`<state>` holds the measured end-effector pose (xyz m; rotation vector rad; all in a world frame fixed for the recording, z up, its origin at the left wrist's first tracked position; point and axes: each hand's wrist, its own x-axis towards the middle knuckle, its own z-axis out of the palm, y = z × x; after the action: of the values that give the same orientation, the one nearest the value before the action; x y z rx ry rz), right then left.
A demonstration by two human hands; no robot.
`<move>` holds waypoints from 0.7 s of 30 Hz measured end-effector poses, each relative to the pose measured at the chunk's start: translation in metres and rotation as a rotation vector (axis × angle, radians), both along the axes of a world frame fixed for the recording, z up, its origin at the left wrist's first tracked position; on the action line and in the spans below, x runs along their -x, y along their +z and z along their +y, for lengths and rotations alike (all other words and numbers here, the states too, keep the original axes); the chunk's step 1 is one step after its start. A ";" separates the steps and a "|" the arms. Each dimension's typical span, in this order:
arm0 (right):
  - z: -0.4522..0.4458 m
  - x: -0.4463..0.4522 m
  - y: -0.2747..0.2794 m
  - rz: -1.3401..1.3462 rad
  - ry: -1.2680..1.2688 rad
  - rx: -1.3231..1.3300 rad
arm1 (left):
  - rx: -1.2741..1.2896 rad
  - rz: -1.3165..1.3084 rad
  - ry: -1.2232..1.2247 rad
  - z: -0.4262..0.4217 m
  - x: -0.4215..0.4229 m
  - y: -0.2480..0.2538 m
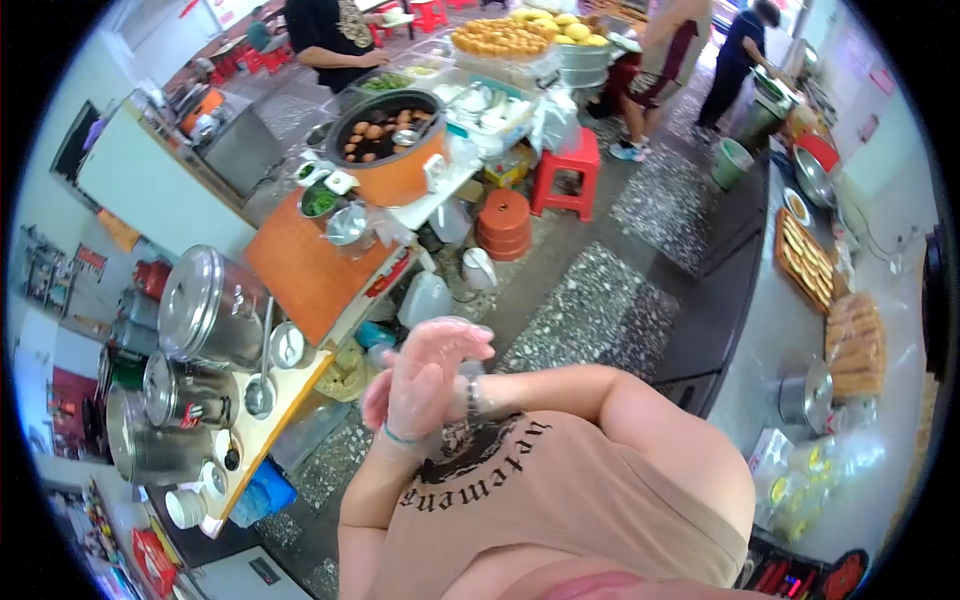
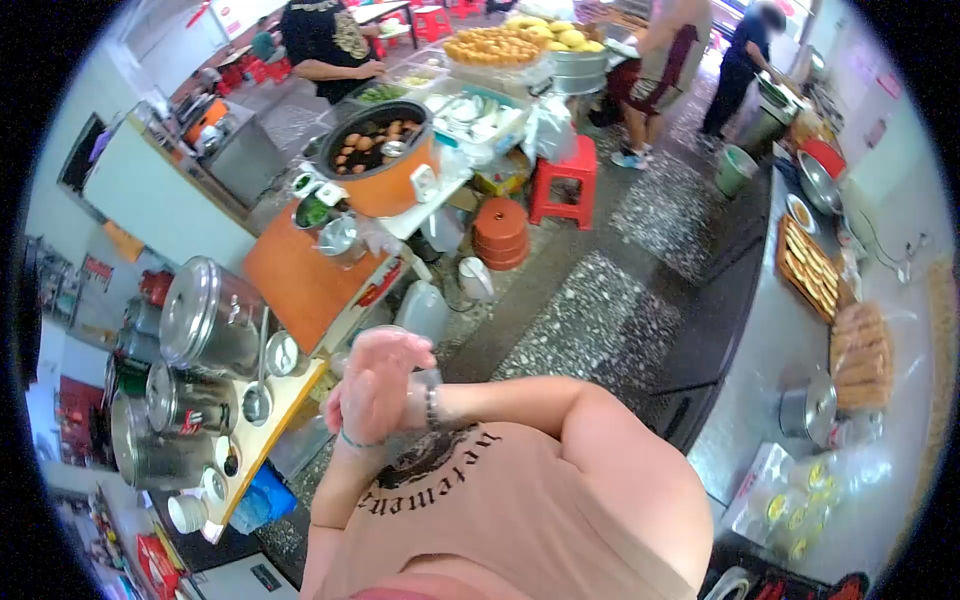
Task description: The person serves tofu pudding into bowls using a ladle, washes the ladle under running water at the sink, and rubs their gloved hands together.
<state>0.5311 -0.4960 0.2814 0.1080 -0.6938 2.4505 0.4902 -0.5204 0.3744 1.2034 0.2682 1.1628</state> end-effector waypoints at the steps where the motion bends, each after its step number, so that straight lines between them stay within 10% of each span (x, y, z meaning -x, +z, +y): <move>1: -0.001 -0.011 0.011 0.013 -0.017 0.059 | -0.009 0.010 0.026 0.003 0.009 0.000; 5: -0.003 -0.044 0.029 0.035 -0.069 0.241 | -0.039 -0.064 0.375 0.009 0.028 -0.001; 11: -0.008 -0.036 0.037 -0.338 -0.515 -0.312 | 0.091 0.006 0.626 0.018 0.011 -0.021; 21: -0.004 -0.042 0.048 -0.675 -0.357 -0.666 | -0.059 0.225 0.798 0.021 0.022 -0.028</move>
<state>0.5736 -0.4996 0.3290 -0.5617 -1.6394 1.8020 0.4685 -0.4994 0.3464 1.3195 0.9517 1.7181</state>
